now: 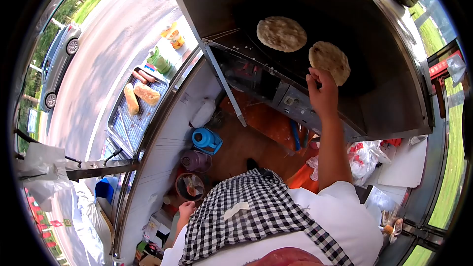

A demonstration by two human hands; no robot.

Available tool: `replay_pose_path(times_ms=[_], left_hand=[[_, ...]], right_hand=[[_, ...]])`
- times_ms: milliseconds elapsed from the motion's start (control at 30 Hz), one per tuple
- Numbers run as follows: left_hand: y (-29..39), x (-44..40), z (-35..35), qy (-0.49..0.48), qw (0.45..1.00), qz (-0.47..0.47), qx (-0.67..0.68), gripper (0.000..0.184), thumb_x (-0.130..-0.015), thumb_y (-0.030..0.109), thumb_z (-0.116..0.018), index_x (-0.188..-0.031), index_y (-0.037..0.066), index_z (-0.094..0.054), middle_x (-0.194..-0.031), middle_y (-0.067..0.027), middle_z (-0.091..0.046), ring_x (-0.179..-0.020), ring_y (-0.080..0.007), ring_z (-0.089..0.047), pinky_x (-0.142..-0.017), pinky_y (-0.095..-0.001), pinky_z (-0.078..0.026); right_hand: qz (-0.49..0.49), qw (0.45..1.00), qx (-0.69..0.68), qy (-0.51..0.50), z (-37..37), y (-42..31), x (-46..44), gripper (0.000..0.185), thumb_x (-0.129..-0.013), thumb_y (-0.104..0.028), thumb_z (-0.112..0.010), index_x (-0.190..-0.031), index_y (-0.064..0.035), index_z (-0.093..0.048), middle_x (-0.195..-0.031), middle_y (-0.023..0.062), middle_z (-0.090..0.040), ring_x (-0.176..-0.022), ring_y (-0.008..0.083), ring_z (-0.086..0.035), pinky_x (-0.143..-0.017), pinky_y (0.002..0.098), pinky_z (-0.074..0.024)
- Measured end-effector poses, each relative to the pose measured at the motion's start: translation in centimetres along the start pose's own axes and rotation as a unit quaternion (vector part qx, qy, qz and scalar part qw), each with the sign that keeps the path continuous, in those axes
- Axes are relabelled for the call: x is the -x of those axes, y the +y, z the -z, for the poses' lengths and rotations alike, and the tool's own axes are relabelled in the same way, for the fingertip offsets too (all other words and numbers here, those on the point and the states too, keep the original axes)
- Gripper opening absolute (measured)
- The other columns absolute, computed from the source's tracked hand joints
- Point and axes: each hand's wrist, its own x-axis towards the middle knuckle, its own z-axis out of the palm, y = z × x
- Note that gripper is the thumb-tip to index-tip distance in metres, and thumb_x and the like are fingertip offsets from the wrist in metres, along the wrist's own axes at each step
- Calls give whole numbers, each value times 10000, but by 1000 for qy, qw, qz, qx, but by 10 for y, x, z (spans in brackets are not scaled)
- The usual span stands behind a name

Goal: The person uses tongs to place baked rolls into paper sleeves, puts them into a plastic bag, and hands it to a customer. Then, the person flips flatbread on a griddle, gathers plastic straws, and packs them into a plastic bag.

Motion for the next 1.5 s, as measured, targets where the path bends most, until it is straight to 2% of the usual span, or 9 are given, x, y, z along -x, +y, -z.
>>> replay_pose_path(times_ms=[67,100,200,300,567,767,867,1067,1500], left_hand=[[52,48,-30,96,995,21,-27,210,-898,166,-726,-1040,14,-696,-730,-47,-656,-538,-134,-591,-479,-268,-468],[59,53,-32,96,995,15,-4,190,-903,151,-720,-1040,22,-693,-734,-33,-639,-552,-128,-582,-477,-258,-463],[24,17,-24,82,991,33,97,203,-900,138,-719,-1064,20,-696,-790,-24,-648,-608,-98,-588,-502,-238,-467],[38,32,-37,118,991,3,68,250,-892,174,-720,-1083,14,-699,-845,-17,-670,-677,-97,-609,-567,-251,-491],[-14,29,-19,125,987,51,85,215,-885,176,-743,-1034,27,-704,-814,-21,-665,-644,-113,-597,-540,-281,-480],[-57,32,13,150,975,85,138,169,-894,185,-739,-965,36,-702,-770,-42,-652,-632,-141,-601,-522,-297,-479],[-68,36,26,169,973,105,118,162,-892,189,-743,-953,45,-698,-756,-49,-648,-624,-147,-601,-518,-310,-483],[-96,36,49,164,971,103,141,166,-888,198,-745,-953,52,-699,-752,-48,-651,-613,-149,-601,-528,-328,-495],[-80,27,67,152,973,103,140,141,-891,176,-732,-951,50,-711,-756,-48,-650,-626,-150,-611,-516,-313,-482]], right_hand=[[-2,998,-49,-38,-12,-16,15,159,-927,-119,-679,-1051,-20,-674,-941,125,-677,-852,260,-665,-780,352,-531],[-9,995,-70,-65,-18,-26,23,145,-926,-111,-678,-1039,-20,-673,-935,119,-674,-838,247,-664,-770,342,-531],[-43,979,-126,-157,-47,-40,51,117,-927,-110,-680,-999,-18,-670,-919,109,-671,-800,220,-659,-739,326,-527],[-61,959,-155,-231,-68,-65,78,114,-921,-122,-689,-959,-16,-671,-895,100,-671,-774,209,-653,-717,322,-521],[-31,915,-136,-378,-94,-127,127,113,-897,-110,-697,-902,-2,-664,-861,102,-670,-752,206,-643,-687,328,-509],[-3,893,-155,-422,-125,-158,156,142,-895,-131,-703,-928,4,-674,-873,109,-677,-762,209,-649,-697,327,-516],[-18,881,-159,-446,-136,-177,167,160,-898,-148,-702,-943,4,-680,-884,115,-682,-773,213,-657,-705,326,-522],[2,863,-133,-487,-149,-206,189,197,-896,-179,-705,-970,3,-693,-902,124,-695,-793,221,-668,-730,331,-532],[-6,853,-78,-516,-139,-200,208,235,-888,-223,-695,-975,-4,-706,-933,143,-700,-850,262,-672,-789,369,-537]])
